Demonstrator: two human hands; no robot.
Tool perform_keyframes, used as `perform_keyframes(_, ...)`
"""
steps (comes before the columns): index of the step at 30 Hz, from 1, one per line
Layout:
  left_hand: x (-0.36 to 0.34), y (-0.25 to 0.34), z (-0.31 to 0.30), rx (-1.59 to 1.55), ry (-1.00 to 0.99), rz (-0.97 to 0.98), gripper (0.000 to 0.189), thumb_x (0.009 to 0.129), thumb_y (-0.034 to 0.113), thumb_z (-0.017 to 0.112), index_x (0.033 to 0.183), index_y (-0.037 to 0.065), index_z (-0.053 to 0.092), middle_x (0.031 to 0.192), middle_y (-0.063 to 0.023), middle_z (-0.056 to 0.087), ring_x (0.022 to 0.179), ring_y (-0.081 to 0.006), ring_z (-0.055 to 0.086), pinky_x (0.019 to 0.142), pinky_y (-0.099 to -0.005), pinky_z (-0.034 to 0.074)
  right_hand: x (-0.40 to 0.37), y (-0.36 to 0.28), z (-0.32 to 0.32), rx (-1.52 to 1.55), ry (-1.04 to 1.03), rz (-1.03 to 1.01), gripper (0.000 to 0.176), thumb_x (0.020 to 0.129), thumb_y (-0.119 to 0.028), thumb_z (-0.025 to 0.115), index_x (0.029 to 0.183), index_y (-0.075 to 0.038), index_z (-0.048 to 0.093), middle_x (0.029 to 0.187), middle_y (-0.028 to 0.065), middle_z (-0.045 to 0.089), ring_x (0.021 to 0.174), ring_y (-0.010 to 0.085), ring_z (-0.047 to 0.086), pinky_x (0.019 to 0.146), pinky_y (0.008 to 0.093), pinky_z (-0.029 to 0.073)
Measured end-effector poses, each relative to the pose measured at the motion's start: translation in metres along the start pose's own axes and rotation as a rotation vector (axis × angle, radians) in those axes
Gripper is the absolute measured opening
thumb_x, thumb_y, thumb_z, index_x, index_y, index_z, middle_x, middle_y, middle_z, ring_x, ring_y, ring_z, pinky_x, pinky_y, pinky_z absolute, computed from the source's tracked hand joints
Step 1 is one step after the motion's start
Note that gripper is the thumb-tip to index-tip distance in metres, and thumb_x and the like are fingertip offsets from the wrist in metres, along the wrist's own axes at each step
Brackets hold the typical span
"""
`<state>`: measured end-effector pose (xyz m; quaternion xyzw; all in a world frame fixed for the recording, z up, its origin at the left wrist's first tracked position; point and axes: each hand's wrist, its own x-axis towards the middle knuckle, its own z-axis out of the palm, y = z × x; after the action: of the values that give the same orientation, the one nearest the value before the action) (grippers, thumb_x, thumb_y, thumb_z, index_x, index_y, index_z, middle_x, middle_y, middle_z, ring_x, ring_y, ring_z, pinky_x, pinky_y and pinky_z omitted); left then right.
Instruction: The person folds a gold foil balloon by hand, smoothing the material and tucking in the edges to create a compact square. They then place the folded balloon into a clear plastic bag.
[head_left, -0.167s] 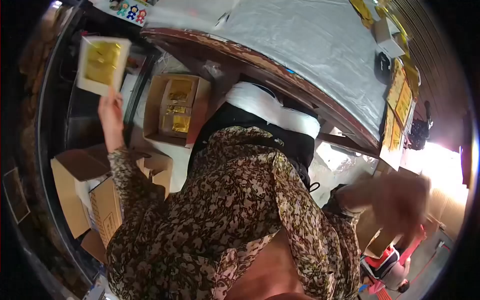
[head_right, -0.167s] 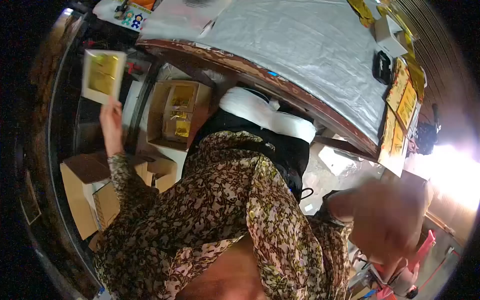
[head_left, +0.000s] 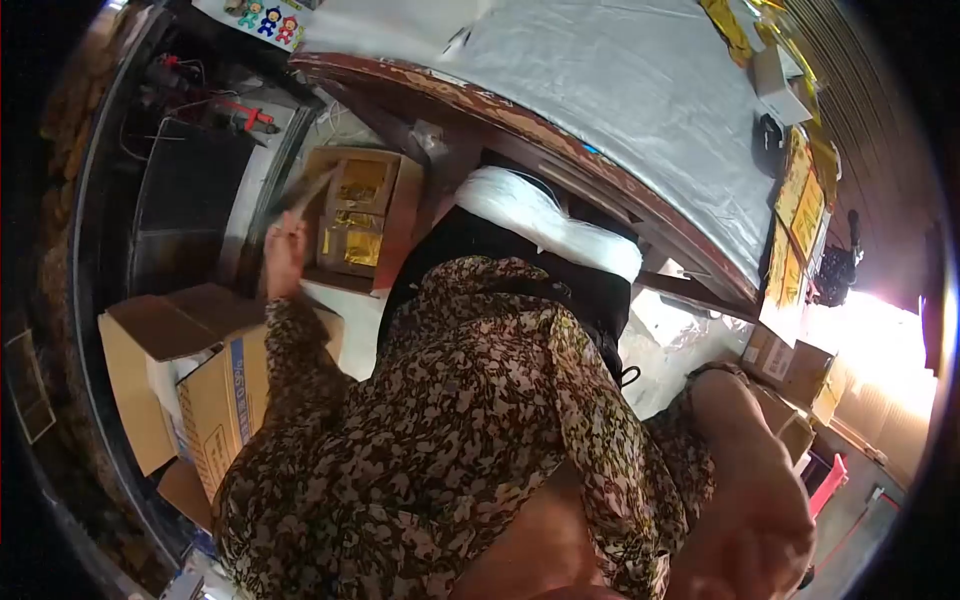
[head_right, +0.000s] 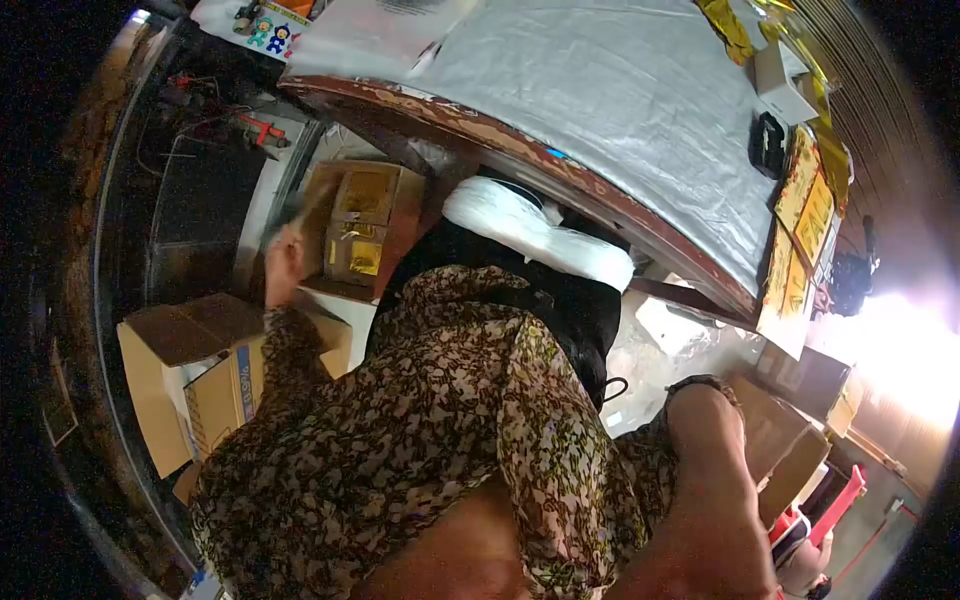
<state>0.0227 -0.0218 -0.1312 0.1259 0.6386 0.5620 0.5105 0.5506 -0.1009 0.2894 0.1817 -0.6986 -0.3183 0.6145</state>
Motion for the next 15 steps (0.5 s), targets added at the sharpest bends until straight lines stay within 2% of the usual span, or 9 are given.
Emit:
perform_keyframes(1,0.009,-0.02,-0.003,-0.121,-0.019,-0.069,0.028,0.101,0.032,0.07,0.096,0.006,0.061,0.088,-0.0038,0.067,0.074,-0.0104,0.064,0.057,-0.021,0.049,0.001,0.012,0.019,-0.058,-0.031,0.158,0.05,0.104,-0.033,0.051,0.058,-0.015,0.044,0.045,-0.0064,0.037,0.039,0.0066,0.032,0.043,0.0243,0.027)
perform_keyframes(3,0.023,-0.044,-0.02,0.134,-0.14,-0.158,0.032,0.103,0.034,0.066,0.087,0.007,0.061,0.078,-0.0009,0.062,0.069,-0.0092,0.059,0.053,-0.0223,0.043,0.011,0.014,0.025,-0.038,0.017,0.081,0.048,0.102,-0.027,0.052,0.057,-0.015,0.043,0.045,-0.0077,0.035,0.039,0.0052,0.032,0.045,0.0222,0.029)
perform_keyframes(4,0.058,-0.093,-0.036,0.279,-0.032,0.157,0.045,0.105,0.038,0.062,0.073,0.008,0.057,0.067,0.0019,0.052,0.061,-0.0095,0.05,0.049,-0.0254,0.033,0.015,0.015,0.024,-0.058,0.019,0.025,0.047,0.101,-0.027,0.053,0.057,-0.016,0.042,0.045,-0.0078,0.034,0.039,0.0056,0.031,0.045,0.0216,0.028)
perform_keyframes(5,0.063,-0.09,-0.035,0.271,-0.046,0.171,0.045,0.105,0.038,0.062,0.073,0.008,0.057,0.067,0.0019,0.052,0.061,-0.0095,0.05,0.049,-0.0254,0.033,0.018,0.016,0.024,-0.08,0.02,-0.029,0.046,0.099,-0.026,0.054,0.056,-0.016,0.041,0.045,-0.008,0.034,0.039,0.0061,0.03,0.046,0.021,0.026)
perform_keyframes(7,0.058,-0.084,-0.041,0.206,-0.199,-0.109,0.051,0.104,0.044,0.061,0.068,0.008,0.056,0.061,0.0027,0.046,0.058,-0.0105,0.043,0.049,-0.0279,0.031,0.021,0.018,0.029,0.007,0.036,0.018,0.044,0.097,-0.023,0.056,0.056,-0.015,0.042,0.046,-0.0077,0.036,0.04,0.0062,0.033,0.046,0.021,0.029)
perform_keyframes(9,0.09,-0.162,-0.077,0.081,-0.228,-0.113,0.048,0.104,0.044,0.062,0.072,0.008,0.058,0.062,0.0013,0.048,0.058,-0.0109,0.044,0.051,-0.0293,0.035,0.019,0.021,0.037,0.088,0.045,0.07,0.042,0.095,-0.021,0.058,0.056,-0.014,0.043,0.046,-0.0074,0.038,0.041,0.0064,0.036,0.046,0.0209,0.031)
perform_keyframes(11,0.116,-0.171,-0.084,-0.04,-0.26,-0.128,0.045,0.103,0.045,0.062,0.076,0.008,0.061,0.062,0.0,0.05,0.059,-0.0112,0.046,0.053,-0.0308,0.039,0.014,0.021,0.044,0.263,0.139,0.211,0.035,0.089,-0.013,0.064,0.058,-0.009,0.048,0.049,-0.0065,0.044,0.044,0.0066,0.044,0.047,0.0221,0.039)
perform_keyframes(13,0.098,-0.188,-0.079,1.163,-0.105,0.588,0.033,0.101,0.036,0.063,0.082,0.01,0.065,0.06,-0.0022,0.047,0.055,-0.0141,0.044,0.055,-0.0364,0.043,0.01,0.023,0.047,0.261,0.141,0.207,0.031,0.086,-0.009,0.066,0.06,-0.008,0.05,0.05,-0.0061,0.046,0.045,0.0066,0.046,0.048,0.0222,0.041)
perform_keyframes(15,0.103,-0.205,-0.075,1.291,-0.152,0.634,0.029,0.101,0.034,0.062,0.085,0.01,0.066,0.062,-0.0032,0.049,0.056,-0.0156,0.046,0.056,-0.0373,0.044,0.008,0.023,0.042,0.262,0.14,0.217,0.027,0.083,-0.006,0.068,0.061,-0.006,0.052,0.051,-0.0058,0.048,0.046,0.0065,0.048,0.049,0.0223,0.043)
